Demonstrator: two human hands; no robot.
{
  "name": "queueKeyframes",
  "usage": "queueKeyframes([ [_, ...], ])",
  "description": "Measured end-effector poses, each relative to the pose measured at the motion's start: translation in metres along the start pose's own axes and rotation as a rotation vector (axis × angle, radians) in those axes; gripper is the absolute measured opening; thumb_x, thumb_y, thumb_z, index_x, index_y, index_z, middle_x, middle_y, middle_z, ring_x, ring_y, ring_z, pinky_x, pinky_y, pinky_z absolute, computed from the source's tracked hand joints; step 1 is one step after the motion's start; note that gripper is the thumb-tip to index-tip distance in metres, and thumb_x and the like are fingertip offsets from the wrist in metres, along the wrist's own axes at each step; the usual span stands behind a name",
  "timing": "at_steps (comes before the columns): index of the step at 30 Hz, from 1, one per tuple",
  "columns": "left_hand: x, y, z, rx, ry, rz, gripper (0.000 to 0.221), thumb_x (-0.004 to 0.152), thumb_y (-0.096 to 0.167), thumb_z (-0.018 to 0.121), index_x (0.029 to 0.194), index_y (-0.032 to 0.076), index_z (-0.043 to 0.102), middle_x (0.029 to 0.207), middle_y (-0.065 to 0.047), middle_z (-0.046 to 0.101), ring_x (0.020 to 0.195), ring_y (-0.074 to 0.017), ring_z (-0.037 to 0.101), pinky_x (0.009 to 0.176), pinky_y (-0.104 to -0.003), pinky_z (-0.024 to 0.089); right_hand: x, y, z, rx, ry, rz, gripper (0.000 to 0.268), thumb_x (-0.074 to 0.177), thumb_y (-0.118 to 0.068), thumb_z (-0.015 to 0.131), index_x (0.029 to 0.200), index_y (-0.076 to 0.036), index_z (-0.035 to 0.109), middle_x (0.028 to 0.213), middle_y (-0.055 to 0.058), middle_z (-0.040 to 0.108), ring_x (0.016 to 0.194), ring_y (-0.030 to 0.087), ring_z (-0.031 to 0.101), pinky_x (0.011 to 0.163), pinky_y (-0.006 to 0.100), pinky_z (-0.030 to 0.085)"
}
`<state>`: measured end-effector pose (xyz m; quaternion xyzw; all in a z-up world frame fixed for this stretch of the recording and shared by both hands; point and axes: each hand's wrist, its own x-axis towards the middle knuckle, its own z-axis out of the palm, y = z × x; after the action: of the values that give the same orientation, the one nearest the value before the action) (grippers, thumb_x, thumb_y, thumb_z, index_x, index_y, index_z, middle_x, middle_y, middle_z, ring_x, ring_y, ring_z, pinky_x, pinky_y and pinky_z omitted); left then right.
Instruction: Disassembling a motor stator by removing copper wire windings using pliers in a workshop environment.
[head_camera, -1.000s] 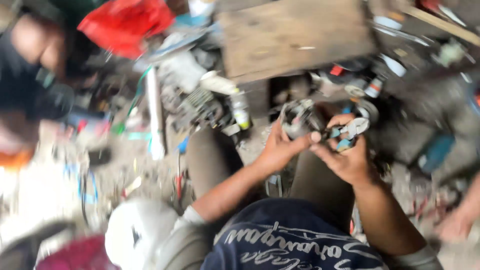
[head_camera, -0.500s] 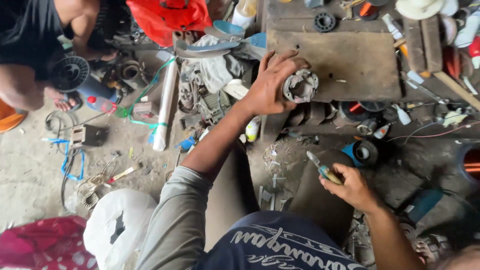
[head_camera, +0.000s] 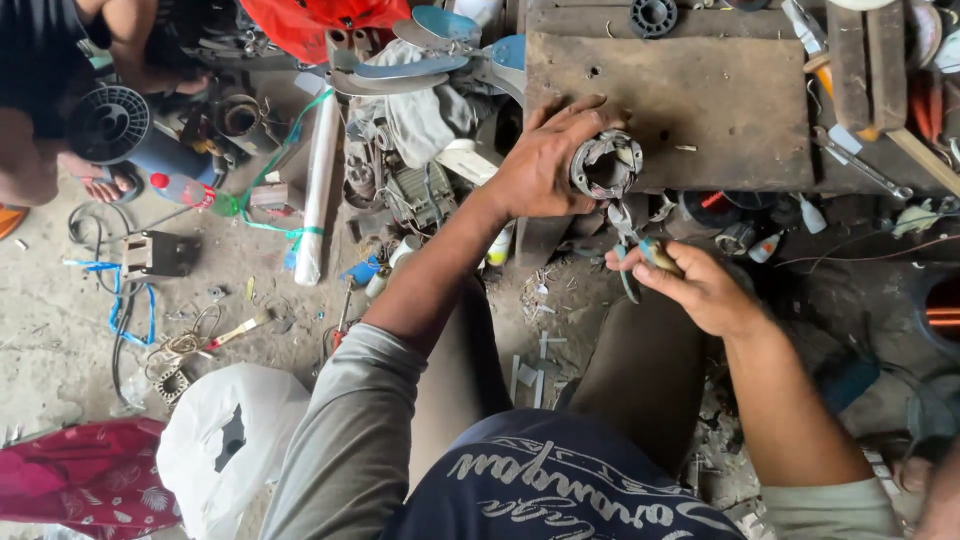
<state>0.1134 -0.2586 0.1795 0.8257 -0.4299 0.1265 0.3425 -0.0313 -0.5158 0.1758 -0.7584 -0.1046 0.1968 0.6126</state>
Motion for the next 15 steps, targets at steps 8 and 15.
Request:
queueKeyframes([
  [8,0.0,-0.003,0.005,0.053,0.035,0.038,0.101,0.05,0.023,0.097,0.141,0.02,0.054,0.15,0.004,0.058,0.146,-0.0252,0.048,0.124,-0.054,0.025,0.007,-0.014,-0.034,-0.024,-0.113,0.039,0.019,0.094,-0.001,0.061,0.11,0.005,0.068,0.125,0.02,0.076,0.118,0.027,0.071,0.103,0.034,0.05],
  [15,0.005,-0.01,0.014,0.061,-0.009,0.065,0.097,0.055,0.023,0.097,0.141,0.03,0.053,0.155,0.009,0.052,0.149,-0.0225,0.042,0.124,-0.062,0.026,0.02,-0.052,-0.058,-0.254,-0.22,0.181,0.032,0.093,-0.013,0.063,0.114,0.008,0.076,0.11,0.016,0.084,0.089,0.019,0.073,0.08,0.028,0.054],
])
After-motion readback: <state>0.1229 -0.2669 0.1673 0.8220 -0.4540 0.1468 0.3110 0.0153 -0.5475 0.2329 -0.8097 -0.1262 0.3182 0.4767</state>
